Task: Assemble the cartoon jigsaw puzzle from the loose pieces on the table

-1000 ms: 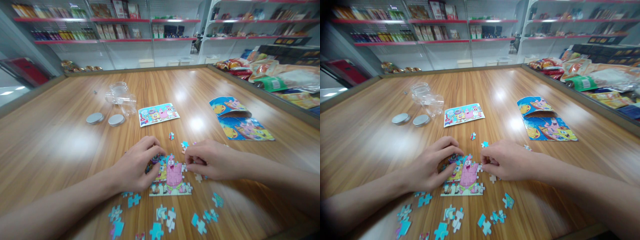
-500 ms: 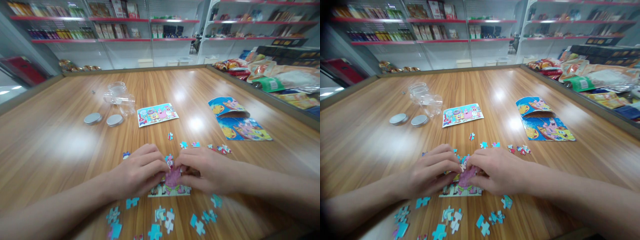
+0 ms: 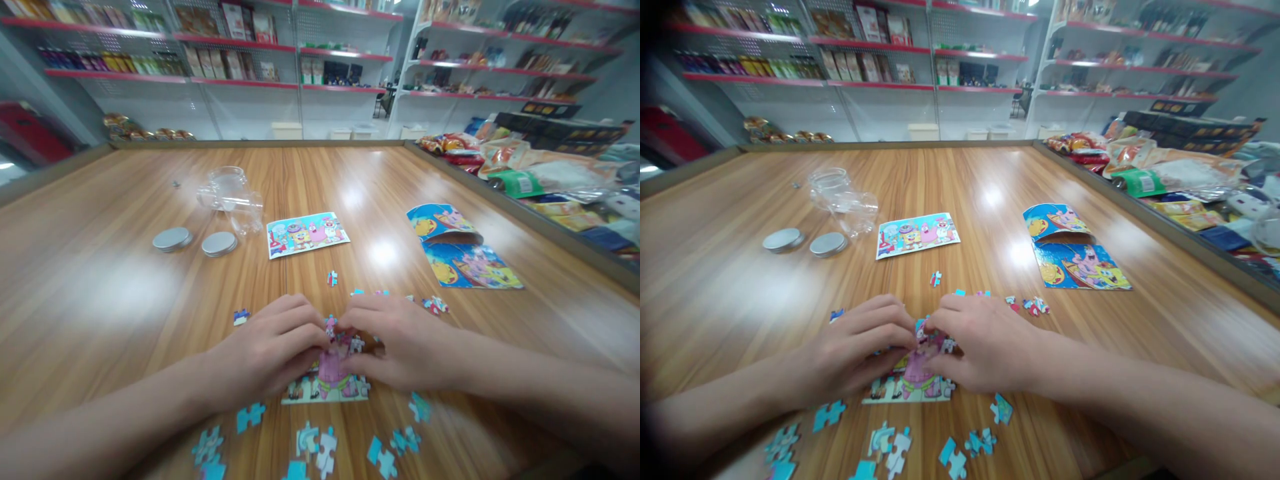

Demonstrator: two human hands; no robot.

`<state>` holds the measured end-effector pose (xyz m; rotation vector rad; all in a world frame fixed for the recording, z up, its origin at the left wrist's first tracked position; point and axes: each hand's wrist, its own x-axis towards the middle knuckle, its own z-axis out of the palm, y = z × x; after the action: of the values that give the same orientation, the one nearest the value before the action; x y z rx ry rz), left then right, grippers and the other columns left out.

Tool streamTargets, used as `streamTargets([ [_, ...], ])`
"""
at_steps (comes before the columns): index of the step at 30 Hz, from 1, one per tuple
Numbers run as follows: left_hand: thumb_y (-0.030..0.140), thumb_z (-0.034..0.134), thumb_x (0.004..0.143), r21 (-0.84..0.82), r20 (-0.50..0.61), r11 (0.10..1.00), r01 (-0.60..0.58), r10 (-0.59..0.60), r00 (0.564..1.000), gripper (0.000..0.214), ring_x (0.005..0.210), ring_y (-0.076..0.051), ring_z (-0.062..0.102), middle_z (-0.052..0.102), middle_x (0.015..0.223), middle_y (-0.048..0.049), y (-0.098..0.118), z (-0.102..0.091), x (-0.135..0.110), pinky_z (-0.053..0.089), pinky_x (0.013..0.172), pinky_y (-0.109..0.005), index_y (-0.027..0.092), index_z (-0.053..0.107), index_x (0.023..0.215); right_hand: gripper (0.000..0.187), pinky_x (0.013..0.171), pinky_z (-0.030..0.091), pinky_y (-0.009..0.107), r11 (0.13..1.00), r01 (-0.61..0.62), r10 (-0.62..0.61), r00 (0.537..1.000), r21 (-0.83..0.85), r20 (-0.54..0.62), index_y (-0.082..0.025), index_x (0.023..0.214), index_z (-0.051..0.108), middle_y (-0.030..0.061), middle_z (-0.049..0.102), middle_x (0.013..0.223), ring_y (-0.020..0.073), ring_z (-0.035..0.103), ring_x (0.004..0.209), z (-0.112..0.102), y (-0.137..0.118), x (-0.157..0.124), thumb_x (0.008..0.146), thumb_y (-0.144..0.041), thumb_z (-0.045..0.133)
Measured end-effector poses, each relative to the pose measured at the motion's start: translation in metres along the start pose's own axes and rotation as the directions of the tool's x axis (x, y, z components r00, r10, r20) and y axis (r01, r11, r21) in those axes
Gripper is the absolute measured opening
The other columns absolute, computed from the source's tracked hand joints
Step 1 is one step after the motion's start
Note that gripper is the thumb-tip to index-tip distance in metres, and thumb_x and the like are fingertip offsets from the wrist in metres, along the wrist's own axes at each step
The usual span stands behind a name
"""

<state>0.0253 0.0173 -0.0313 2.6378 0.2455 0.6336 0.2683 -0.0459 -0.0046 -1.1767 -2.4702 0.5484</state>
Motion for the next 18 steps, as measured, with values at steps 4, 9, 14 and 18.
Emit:
streamTargets([
  [4,0.005,0.054,0.095,-0.024,0.019,0.999,-0.047,0.048,0.999,0.015,0.084,-0.017,0.054,0.063,0.093,-0.0057,0.002,0.0,-0.001,0.046,0.075,-0.03,0.017,0.06,0.102,0.023,0.064,0.042,0.027,0.989,0.14,-0.142,0.989,-0.04,-0.05,-0.015,0.088,0.067,0.0031,0.065,0.082,0.0143,0.059,0.072,0.02,0.0,0.002,0.096,-0.036,0.059],
  [9,0.003,0.051,0.094,0.003,0.012,0.999,-0.053,0.053,0.999,0.024,0.094,-0.018,0.057,0.063,0.105,-0.0085,0.0,0.001,-0.005,0.05,0.079,-0.028,0.016,0.062,0.112,0.018,0.063,0.043,0.026,0.976,0.179,-0.186,0.981,-0.127,-0.048,-0.015,0.087,0.069,0.0032,0.067,0.078,0.0145,0.06,0.072,0.012,0.009,0.005,0.094,-0.025,0.056],
  [14,0.007,0.052,0.092,0.081,0.087,0.996,-0.038,0.031,0.996,0.033,0.109,-0.023,0.058,0.062,0.121,-0.0086,-0.003,0.002,-0.007,0.054,0.089,-0.032,0.023,0.064,0.118,0.01,0.065,0.043,0.025,0.996,0.014,-0.034,0.975,-0.092,-0.22,-0.014,0.091,0.069,0.0011,0.068,0.076,0.0116,0.06,0.069,-0.036,0.03,-0.004,0.091,-0.02,0.061],
  [18,0.007,0.053,0.092,0.1,0.087,0.994,-0.035,0.026,0.996,0.038,0.109,-0.023,0.059,0.063,0.12,-0.0081,-0.001,-0.001,-0.004,0.056,0.088,-0.031,0.025,0.064,0.124,0.012,0.068,0.043,0.026,0.99,-0.062,0.029,0.968,-0.125,-0.251,-0.014,0.094,0.07,0.0024,0.068,0.079,0.0124,0.061,0.071,-0.041,0.033,-0.009,0.092,-0.022,0.061],
])
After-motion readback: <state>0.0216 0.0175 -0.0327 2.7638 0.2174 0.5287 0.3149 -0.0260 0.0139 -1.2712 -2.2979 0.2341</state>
